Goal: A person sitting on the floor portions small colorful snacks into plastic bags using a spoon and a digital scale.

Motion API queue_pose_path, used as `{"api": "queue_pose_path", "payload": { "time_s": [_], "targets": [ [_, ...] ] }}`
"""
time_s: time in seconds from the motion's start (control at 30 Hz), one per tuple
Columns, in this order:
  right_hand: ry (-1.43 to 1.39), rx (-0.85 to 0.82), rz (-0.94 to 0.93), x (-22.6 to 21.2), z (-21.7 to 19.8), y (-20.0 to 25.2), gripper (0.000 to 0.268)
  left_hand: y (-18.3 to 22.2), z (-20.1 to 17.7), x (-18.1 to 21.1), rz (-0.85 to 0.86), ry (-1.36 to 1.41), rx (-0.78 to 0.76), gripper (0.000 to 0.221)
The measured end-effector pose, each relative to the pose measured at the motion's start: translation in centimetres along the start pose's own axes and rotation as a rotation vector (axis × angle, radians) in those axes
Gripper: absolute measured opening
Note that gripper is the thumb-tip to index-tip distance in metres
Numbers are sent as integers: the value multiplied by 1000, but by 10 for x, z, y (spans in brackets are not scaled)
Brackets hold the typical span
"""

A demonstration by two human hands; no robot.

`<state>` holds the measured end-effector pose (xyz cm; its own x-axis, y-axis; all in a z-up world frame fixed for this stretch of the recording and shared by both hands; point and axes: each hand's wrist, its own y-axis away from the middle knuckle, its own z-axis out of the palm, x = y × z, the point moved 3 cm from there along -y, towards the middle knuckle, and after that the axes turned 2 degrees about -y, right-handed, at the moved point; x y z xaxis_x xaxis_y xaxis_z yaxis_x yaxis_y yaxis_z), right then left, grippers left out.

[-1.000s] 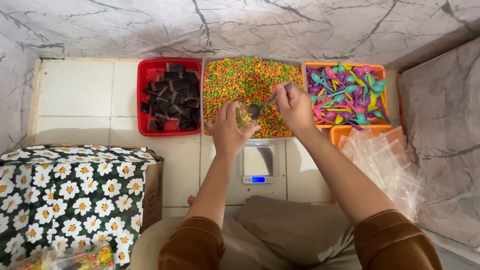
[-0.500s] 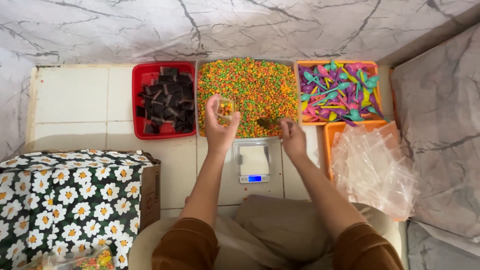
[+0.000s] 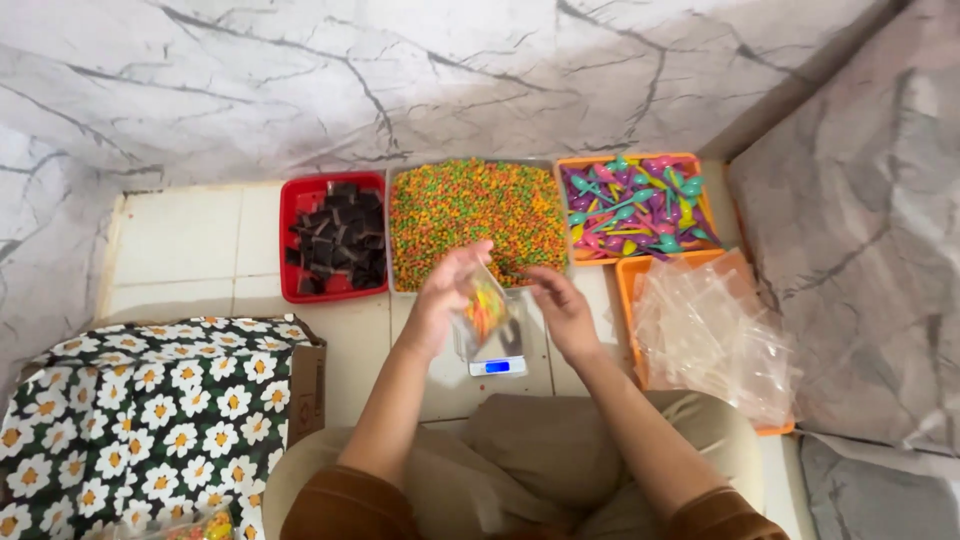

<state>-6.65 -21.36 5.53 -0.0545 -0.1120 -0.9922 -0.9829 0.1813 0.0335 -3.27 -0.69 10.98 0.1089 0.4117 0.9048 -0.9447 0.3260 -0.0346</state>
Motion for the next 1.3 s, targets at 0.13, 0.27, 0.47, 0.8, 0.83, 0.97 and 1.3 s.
{"api": "queue_pose_path", "payload": {
  "time_s": [0.13, 0.27, 0.47, 0.8, 0.83, 0.97, 1.3],
  "targets": [
    [-109, -195, -19, -40, -1, 43, 34, 42, 35, 5, -22, -62, -125, 72],
    [-132, -151, -17, -30, -15, 76, 13, 86, 55, 9, 3, -147, -99, 78],
    [10, -91, -172, -47, -16, 129, 11, 138, 88, -5, 75, -250, 76, 86],
    [369, -78, -288, -57, -43, 128, 25, 141, 70, 0, 17, -1082, 195, 17],
    [368, -86, -283, -46, -49, 121, 25, 131, 58, -16, 9, -1081, 200, 17],
    [294, 11, -46, 17, -82, 97, 34, 94, -16, -98, -300, -950, 454, 26],
    [-28, 171, 347, 20, -84, 89, 21, 54, -117, -221, -663, -852, 649, 32]
  ]
}}
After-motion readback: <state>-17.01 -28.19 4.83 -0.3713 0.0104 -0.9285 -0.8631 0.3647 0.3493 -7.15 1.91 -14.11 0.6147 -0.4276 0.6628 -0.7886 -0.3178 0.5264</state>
